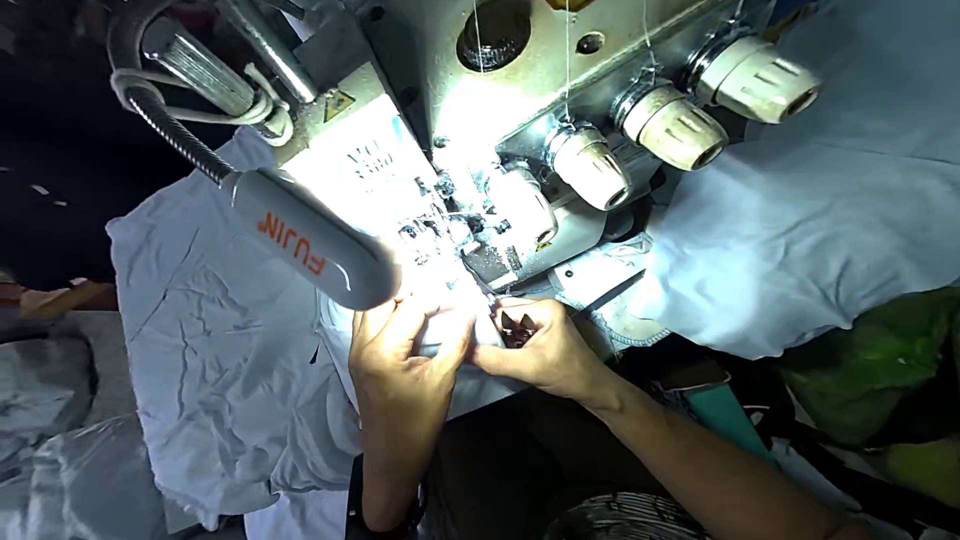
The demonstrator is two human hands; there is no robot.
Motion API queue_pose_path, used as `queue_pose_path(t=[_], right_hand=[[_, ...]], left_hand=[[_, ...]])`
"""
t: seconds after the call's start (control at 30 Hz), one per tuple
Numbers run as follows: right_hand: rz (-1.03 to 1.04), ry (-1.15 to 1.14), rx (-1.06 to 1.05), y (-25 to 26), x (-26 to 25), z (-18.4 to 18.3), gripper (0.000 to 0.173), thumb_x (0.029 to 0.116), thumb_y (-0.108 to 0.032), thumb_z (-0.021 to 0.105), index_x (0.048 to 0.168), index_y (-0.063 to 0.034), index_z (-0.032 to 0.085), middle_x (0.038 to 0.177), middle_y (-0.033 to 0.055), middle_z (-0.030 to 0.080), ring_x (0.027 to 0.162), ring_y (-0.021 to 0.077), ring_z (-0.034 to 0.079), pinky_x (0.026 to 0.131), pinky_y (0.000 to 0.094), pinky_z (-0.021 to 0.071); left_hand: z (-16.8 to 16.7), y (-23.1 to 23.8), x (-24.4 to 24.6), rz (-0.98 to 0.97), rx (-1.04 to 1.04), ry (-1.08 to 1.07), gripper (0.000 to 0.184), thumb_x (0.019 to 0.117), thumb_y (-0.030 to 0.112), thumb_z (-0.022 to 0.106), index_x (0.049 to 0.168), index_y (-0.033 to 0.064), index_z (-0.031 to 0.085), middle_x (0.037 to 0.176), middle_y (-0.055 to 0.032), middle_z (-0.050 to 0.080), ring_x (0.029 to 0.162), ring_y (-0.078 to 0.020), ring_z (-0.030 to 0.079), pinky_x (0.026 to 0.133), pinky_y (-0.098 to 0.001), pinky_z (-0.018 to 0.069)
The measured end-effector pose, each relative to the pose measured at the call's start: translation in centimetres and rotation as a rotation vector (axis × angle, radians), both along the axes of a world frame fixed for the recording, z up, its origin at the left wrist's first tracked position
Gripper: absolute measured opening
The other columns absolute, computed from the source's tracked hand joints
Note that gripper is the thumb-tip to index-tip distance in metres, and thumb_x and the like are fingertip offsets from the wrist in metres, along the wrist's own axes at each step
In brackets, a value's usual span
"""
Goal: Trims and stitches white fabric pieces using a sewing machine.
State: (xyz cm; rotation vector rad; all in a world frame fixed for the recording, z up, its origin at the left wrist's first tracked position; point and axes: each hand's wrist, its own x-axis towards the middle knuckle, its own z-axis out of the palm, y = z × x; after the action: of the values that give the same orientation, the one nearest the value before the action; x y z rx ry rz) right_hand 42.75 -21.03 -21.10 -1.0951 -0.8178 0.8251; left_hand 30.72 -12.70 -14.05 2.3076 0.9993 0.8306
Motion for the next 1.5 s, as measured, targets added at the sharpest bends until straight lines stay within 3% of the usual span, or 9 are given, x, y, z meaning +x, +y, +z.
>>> queue_pose_path(t=[0.2,0.43,0.8,1.0,1.2,1.33,1.4,1.47,1.5], right_hand=[[0.101,-0.13,0.201,-0.3,0.6,-0.6,0.025,0.0902,-0.002,0.06,0.065,0.003,0.057,0.068,0.0001,0.057,0.07,-0.0068,0.05,0.064,0.0086,0.0403],[0.012,-0.361,0.229,-1.6,0.5,0.0,0.029,0.0919,-0.006,0.067,0.066,0.0041,0.057,0.065,0.0091,0.057,0.064,0.0024,0.052,0.058,0.0119,0.0392],[-0.09,-0.385,0.11,-1.8,-0.2,0.2,0.032,0.0888,-0.006,0.069,0.061,0.002,0.055,0.059,0.0028,0.052,0.057,-0.0039,0.044,0.053,0.0099,0.0332],[-0.138,-0.475,0.054,-2.4,-0.1,0.9,0.031,0.088,-0.006,0.069,0.06,0.0015,0.056,0.059,0.0033,0.053,0.056,-0.0036,0.046,0.053,0.0102,0.0347],[-0.173,-0.382,-0.048,-1.9,-0.7,2.1,0.032,0.0879,-0.01,0.07,0.059,-0.0039,0.057,0.058,-0.0065,0.05,0.055,-0.0103,0.04,0.051,0.0077,0.0308],[-0.08,-0.003,-0.164,-1.2,-0.9,3.2,0.029,0.0849,-0.007,0.073,0.061,-0.0142,0.059,0.055,-0.014,0.05,0.05,-0.0098,0.044,0.048,0.0098,0.0366],[-0.007,0.291,-0.212,-1.0,-0.9,3.6,0.029,0.0842,0.001,0.071,0.061,-0.0133,0.061,0.055,-0.0082,0.057,0.049,-0.0031,0.05,0.049,0.0145,0.0434],[0.051,0.422,-0.225,-1.1,-0.7,3.8,0.03,0.0868,0.003,0.069,0.061,-0.0102,0.061,0.054,-0.0035,0.058,0.046,-0.0001,0.05,0.045,0.0155,0.0427],[0.064,0.368,-0.205,-1.3,-0.6,3.6,0.029,0.0879,0.002,0.068,0.063,-0.0099,0.063,0.054,-0.0048,0.057,0.045,-0.0015,0.049,0.045,0.0143,0.0414]], left_hand=[[0.3,0.4,-1.0,-0.061,-0.015,0.003,0.011,0.0854,0.014,0.071,0.087,0.0036,0.075,0.088,0.0033,0.064,0.082,0.0074,0.056,0.073,-0.0077,0.0457],[-0.4,0.1,-0.9,-0.073,0.002,-0.076,0.008,0.0862,0.009,0.064,0.082,0.002,0.068,0.098,0.0,0.06,0.088,0.0055,0.056,0.076,-0.0074,0.0464],[-0.9,-0.2,0.1,-0.01,0.107,-0.106,0.007,0.0816,0.01,0.074,0.086,0.0038,0.073,0.1,-0.0027,0.065,0.096,-0.0012,0.06,0.08,-0.0116,0.0481],[-1.4,-2.3,-0.3,0.002,0.528,0.203,0.018,0.0977,0.017,0.062,0.099,0.0119,0.08,0.11,-0.0139,0.073,0.11,-0.0315,0.063,0.094,-0.05,0.0384],[-1.1,-1.3,-0.2,-0.024,0.567,0.274,0.022,0.0985,0.017,0.058,0.108,0.0183,0.079,0.126,-0.0126,0.07,0.135,-0.0414,0.052,0.106,-0.0735,0.0244],[-0.3,-0.9,-3.5,0.125,0.427,0.053,0.024,0.0966,0.022,0.061,0.103,0.003,0.074,0.122,-0.0226,0.067,0.12,-0.0372,0.059,0.101,-0.0537,0.0402],[0.1,0.0,-6.4,0.297,0.14,-0.011,0.045,0.0984,0.023,0.062,0.123,-0.0148,0.058,0.129,-0.0336,0.059,0.119,-0.0376,0.059,0.095,-0.0481,0.0488],[-0.7,1.4,-8.3,0.451,-0.268,-0.064,0.062,0.1019,0.026,0.059,0.146,-0.0108,0.035,0.129,-0.0241,0.057,0.105,-0.0177,0.062,0.086,-0.0347,0.0533],[-1.5,2.0,-8.7,0.458,-0.415,-0.109,0.063,0.1002,0.024,0.06,0.148,-0.0054,0.033,0.115,-0.0136,0.063,0.089,-0.0065,0.062,0.076,-0.0273,0.0535]])
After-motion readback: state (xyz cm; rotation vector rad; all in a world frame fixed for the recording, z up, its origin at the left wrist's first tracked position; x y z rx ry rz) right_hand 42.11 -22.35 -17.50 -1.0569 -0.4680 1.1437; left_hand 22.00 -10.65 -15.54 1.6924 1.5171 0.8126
